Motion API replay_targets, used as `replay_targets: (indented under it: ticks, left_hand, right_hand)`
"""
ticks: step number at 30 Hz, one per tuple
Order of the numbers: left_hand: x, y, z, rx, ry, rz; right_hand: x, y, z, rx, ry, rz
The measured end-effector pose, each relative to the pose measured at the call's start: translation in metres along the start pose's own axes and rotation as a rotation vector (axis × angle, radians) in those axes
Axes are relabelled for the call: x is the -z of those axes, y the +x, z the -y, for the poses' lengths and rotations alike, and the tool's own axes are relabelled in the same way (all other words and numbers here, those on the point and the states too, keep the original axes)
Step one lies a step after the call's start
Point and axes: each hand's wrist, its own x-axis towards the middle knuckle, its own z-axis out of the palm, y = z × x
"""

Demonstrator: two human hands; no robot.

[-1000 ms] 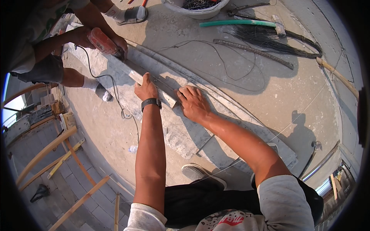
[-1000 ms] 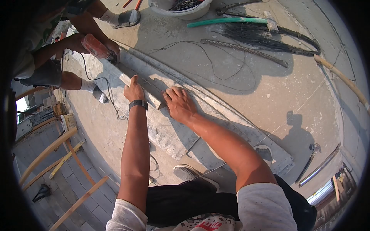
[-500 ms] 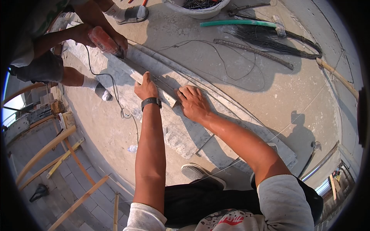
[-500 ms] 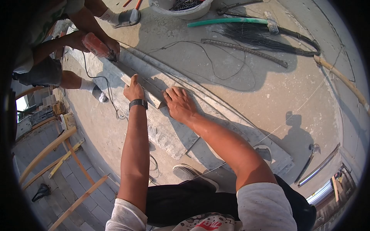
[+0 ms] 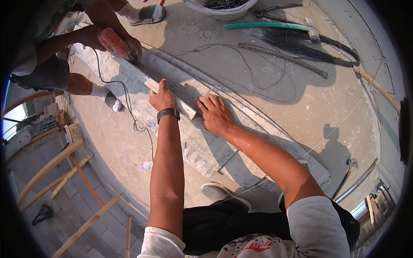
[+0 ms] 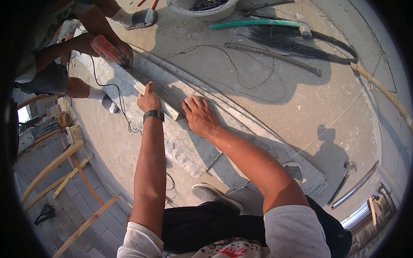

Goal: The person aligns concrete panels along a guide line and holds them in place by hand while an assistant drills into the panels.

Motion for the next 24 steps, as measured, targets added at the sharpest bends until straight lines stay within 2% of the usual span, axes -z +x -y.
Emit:
replay_targets:
  ticks: [7, 13, 15, 18, 21, 24]
  left_hand:
    - [-0.001, 0.006, 0.007, -0.011, 0.032, -0.029]
    - [-0.001, 0.008, 0.010, -0.032, -0.004, 0.033]
    - [-0.004, 0.010, 0.011, -0.054, 0.056, -0.104]
    - [-0.001, 0.002, -0.002, 0.055, 0.150, -0.082]
    - [0.000, -0.003, -0.004, 0.006, 0.002, -0.038]
    - [0.002, -0.003, -0.005, -0.012, 0.026, -0.009]
  right_hand:
    - [0.000, 0.000, 0.001, -0.004, -0.007, 0.003]
    - [0.002, 0.000, 0.002, -0.021, 0.011, 0.034]
    - [0.003, 0.000, 0.002, -0.018, 0.006, 0.030]
    - [0.002, 0.000, 0.002, -0.010, -0.009, 0.013]
    - [0.001, -0.001, 0.002, -0.004, -0.021, -0.011]
    - [0.000, -0.001, 0.002, -0.003, -0.026, -0.017]
